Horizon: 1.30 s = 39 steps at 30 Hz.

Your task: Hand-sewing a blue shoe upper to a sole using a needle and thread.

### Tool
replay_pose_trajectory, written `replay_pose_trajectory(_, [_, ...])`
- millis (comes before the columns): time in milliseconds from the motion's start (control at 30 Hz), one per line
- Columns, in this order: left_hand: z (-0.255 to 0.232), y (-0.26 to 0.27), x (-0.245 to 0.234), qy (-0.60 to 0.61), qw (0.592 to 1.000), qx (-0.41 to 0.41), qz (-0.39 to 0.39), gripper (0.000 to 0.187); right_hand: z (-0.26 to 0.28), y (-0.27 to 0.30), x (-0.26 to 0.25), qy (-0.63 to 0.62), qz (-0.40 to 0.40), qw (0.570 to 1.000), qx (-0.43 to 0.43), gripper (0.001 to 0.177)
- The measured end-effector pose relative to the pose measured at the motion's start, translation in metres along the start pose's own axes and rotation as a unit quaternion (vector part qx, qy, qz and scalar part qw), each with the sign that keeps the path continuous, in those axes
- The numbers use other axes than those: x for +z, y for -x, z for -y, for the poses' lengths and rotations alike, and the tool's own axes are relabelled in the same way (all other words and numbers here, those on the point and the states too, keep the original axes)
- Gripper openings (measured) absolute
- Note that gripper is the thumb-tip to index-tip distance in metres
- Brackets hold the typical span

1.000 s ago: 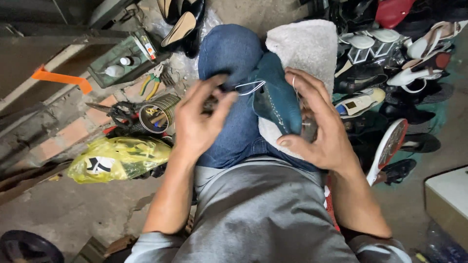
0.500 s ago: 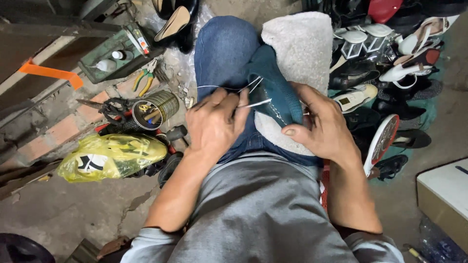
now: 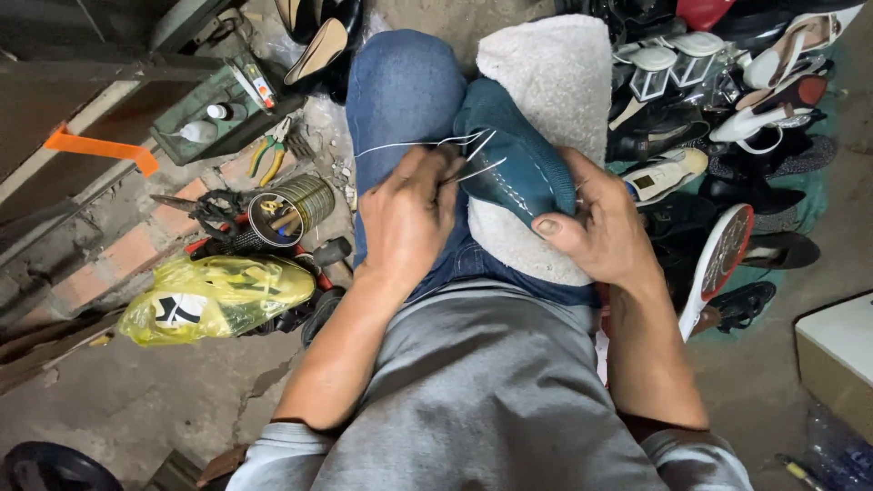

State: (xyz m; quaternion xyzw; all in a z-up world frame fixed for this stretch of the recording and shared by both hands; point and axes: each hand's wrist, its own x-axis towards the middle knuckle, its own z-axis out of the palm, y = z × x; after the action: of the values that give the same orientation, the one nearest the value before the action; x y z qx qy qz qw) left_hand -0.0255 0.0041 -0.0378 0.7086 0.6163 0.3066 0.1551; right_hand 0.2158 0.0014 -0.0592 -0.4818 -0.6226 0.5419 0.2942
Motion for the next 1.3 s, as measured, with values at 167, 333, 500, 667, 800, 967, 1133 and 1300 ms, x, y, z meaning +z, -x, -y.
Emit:
replay_pose_trajectory(167, [-0.009,0.001,-0.002,-0.088,0.994,0.047,-0.032,0.01,-0.005,0.002,-0.002,0.007,0.003,1.0,0.0,0.061])
replay_pose_trajectory(333, [0.004,-0.001,0.012,-0.126,0.989,0.065,-0.044,0.019,-0.004,0.001,-0.002,0.002,0.01,1.0,0.002,0.061])
replay_pose_trajectory(500, [0.015,0.0,0.024,-0.054,0.998,0.026,-0.016,0.009,-0.001,-0.001,-0.005,-0.011,0.025,1.0,-0.007,0.062])
replay_pose_trajectory(667, [0.006,-0.005,0.006,0.198,0.972,-0.103,0.07,0.007,-0.002,-0.005,-0.01,-0.04,0.045,0.998,-0.017,0.069])
replay_pose_trajectory(800, [0.018,-0.004,-0.022,0.492,0.812,-0.22,0.224,0.003,-0.044,0.002,-0.033,-0.067,0.071,0.995,-0.021,0.085])
replay_pose_trajectory(967, [0.052,0.013,-0.065,0.484,0.821,-0.162,0.254,0.003,-0.06,0.02,-0.118,-0.188,-0.34,0.912,0.13,0.018])
replay_pose_trajectory(1133, [0.035,-0.001,-0.071,0.122,0.974,-0.163,0.095,0.015,-0.037,0.018,-0.088,0.345,-0.211,0.914,0.02,0.03])
replay_pose_trajectory(1300, [0.017,-0.004,-0.025,0.171,0.966,-0.1,0.165,0.068,0.02,-0.016,-0.023,0.327,-0.189,0.914,-0.145,0.025])
